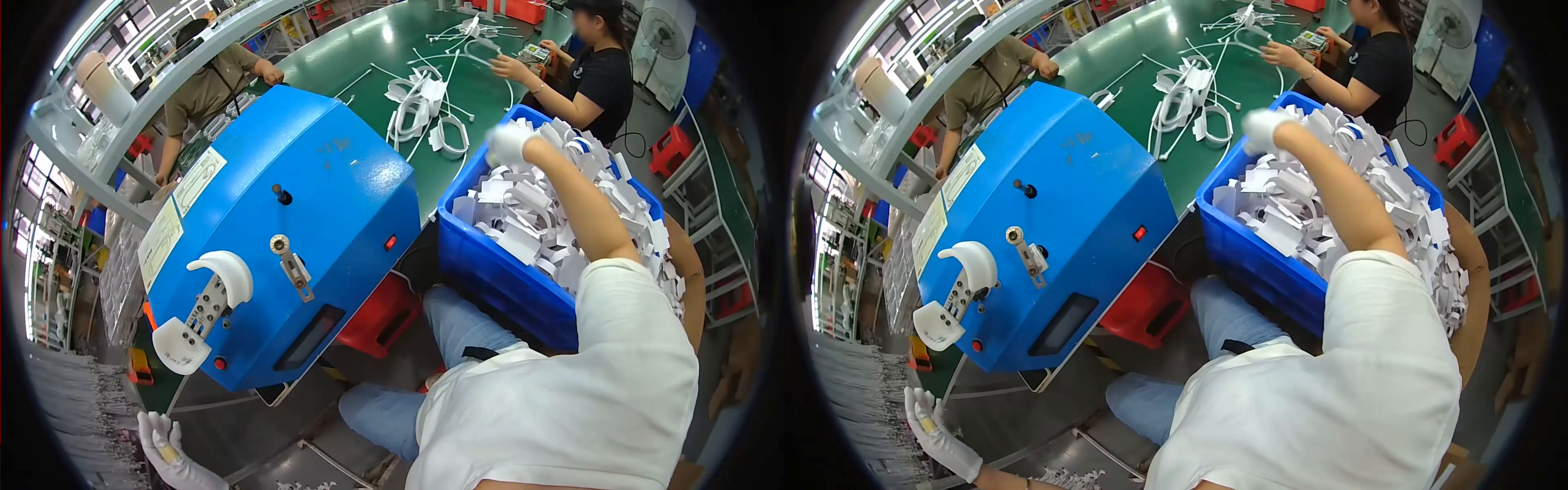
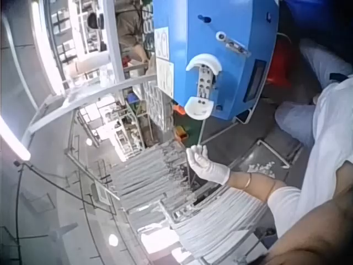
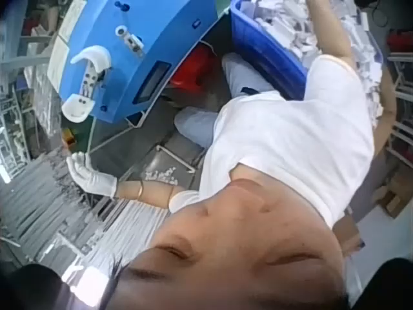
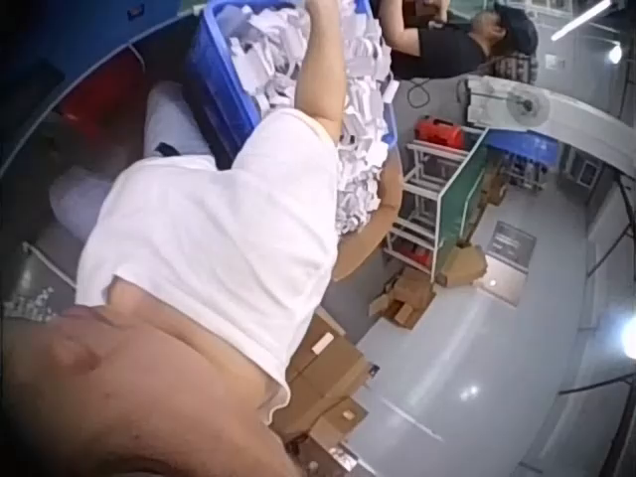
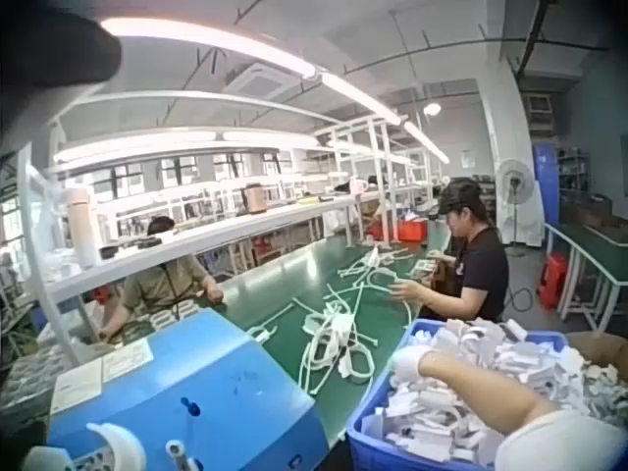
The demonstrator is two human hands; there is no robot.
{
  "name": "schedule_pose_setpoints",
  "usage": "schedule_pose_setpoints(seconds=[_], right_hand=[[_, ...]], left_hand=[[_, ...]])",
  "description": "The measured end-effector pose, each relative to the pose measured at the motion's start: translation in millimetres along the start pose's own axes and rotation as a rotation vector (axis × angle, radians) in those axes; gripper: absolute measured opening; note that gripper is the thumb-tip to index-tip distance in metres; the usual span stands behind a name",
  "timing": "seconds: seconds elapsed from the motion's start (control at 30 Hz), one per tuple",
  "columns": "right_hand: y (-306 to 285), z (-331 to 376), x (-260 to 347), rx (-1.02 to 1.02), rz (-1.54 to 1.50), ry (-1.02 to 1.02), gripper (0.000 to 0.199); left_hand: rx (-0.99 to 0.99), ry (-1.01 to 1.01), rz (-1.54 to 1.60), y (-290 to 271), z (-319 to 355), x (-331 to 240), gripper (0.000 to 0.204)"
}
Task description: Process and test white electrical cables using a machine in a factory setting.
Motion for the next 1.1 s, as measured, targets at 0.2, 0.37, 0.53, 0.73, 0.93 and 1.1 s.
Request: schedule_pose_setpoints(seconds=[0.2, 0.37, 0.53, 0.73, 0.93, 1.1], right_hand=[[96.3, 17.9, -48.3, -0.034, -0.142, -0.058, 0.019], [17.9, 36.6, -70.0, -0.287, -0.655, -0.014, 0.013], [-14.0, 29.4, -97.3, -0.326, -0.401, 0.244, 0.021], [4.5, -7.7, -103.1, -0.323, -0.231, 0.138, 0.021], [31.0, 24.5, -130.5, -0.492, -0.873, 0.208, 0.015], [-15.9, 67.2, -39.1, -0.449, -1.644, 0.013, 0.013]], left_hand=[[0.085, 0.065, -0.043, 24.7, 6.5, -30.6, 0.042], [0.113, 0.174, 0.009, 45.5, 16.1, -57.8, 0.038], [0.178, 0.168, 0.094, 83.4, 36.3, -72.2, 0.029], [0.258, 0.154, 0.151, 84.0, 41.4, -71.5, 0.029], [0.263, 0.078, 0.153, 88.9, 41.4, -64.0, 0.027], [0.404, 0.019, 0.222, 123.2, 63.6, -74.5, 0.019]])
Point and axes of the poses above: each hand's wrist, its own z-axis away from the middle knuckle, its own y-axis out of the palm, x = y × z, the point moved 9 cm from there along -z, towards the middle knuckle
